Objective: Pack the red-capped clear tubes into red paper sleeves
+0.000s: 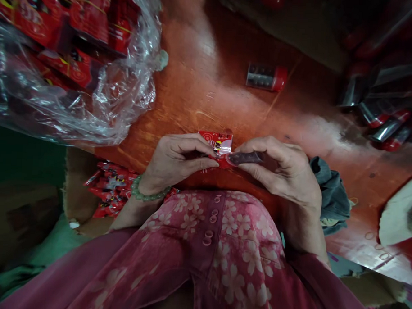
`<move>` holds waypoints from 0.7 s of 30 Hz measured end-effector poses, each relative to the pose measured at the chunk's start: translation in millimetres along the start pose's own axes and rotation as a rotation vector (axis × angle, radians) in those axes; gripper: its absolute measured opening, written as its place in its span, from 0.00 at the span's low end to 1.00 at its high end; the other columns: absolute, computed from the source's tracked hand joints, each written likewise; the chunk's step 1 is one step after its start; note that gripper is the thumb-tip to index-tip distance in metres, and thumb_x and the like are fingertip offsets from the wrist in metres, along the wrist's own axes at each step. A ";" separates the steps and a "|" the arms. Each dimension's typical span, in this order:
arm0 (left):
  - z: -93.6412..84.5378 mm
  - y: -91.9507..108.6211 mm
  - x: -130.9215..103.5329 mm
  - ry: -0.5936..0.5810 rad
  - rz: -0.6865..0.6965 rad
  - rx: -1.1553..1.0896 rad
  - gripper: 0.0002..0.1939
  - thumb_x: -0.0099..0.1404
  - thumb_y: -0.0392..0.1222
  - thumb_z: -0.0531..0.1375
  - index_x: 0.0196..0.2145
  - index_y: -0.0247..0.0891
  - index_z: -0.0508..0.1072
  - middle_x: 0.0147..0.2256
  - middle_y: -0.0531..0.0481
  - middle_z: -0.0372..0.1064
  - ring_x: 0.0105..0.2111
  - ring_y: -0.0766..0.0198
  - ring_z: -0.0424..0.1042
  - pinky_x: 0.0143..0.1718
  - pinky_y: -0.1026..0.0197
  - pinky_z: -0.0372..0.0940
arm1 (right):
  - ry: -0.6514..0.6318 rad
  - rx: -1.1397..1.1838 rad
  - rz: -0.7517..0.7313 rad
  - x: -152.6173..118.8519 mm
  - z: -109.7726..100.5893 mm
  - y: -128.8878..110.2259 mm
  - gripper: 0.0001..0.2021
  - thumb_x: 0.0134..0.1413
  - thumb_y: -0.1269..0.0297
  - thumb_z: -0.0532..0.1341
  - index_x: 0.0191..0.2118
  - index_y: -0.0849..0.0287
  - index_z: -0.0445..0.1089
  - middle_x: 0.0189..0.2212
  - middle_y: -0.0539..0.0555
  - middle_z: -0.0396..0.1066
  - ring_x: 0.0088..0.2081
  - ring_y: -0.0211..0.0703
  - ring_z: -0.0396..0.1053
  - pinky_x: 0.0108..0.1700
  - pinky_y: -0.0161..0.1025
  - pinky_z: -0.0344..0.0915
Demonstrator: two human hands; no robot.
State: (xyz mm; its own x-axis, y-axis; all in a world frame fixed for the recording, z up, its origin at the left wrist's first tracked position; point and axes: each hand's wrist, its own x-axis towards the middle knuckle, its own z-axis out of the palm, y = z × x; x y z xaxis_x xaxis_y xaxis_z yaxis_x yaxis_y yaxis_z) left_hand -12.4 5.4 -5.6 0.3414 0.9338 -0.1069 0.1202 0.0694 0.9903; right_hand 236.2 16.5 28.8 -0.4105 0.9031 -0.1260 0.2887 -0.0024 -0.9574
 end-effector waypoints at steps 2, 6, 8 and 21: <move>-0.2 0.1 -0.1 -0.014 0.010 0.015 0.04 0.61 0.40 0.72 0.33 0.38 0.83 0.31 0.49 0.80 0.30 0.67 0.77 0.34 0.65 0.69 | -0.009 0.050 0.055 0.9 0.6 1.5 0.16 0.49 0.69 0.76 0.44 0.43 0.82 0.38 0.47 0.84 0.36 0.45 0.82 0.37 0.41 0.80; -0.9 -0.1 0.2 -0.053 0.030 0.038 0.04 0.62 0.40 0.71 0.35 0.38 0.83 0.33 0.48 0.81 0.31 0.66 0.78 0.36 0.65 0.70 | 0.022 0.139 0.082 2.7 1.4 7.3 0.16 0.47 0.67 0.77 0.43 0.46 0.81 0.36 0.48 0.83 0.34 0.45 0.81 0.37 0.41 0.81; -1.4 0.6 0.8 -0.092 0.015 0.060 0.05 0.62 0.41 0.71 0.36 0.39 0.84 0.34 0.48 0.82 0.32 0.65 0.79 0.37 0.64 0.70 | 0.028 0.144 0.105 3.7 2.2 8.0 0.16 0.46 0.67 0.78 0.43 0.47 0.81 0.36 0.49 0.82 0.34 0.45 0.81 0.36 0.41 0.80; -1.2 14.8 16.9 -0.288 -0.224 -0.165 0.17 0.69 0.52 0.63 0.31 0.36 0.82 0.24 0.52 0.72 0.23 0.67 0.67 0.24 0.64 0.62 | 0.086 0.347 0.198 20.5 16.4 4.7 0.16 0.48 0.55 0.77 0.39 0.53 0.75 0.28 0.44 0.77 0.23 0.35 0.75 0.26 0.31 0.76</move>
State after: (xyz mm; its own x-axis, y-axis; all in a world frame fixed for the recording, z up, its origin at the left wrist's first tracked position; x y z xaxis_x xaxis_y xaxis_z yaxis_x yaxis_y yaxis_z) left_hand -6.0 22.6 7.3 0.5743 0.7541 -0.3188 0.0782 0.3371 0.9382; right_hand 214.9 27.9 17.5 -0.2979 0.9034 -0.3084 0.0398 -0.3110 -0.9496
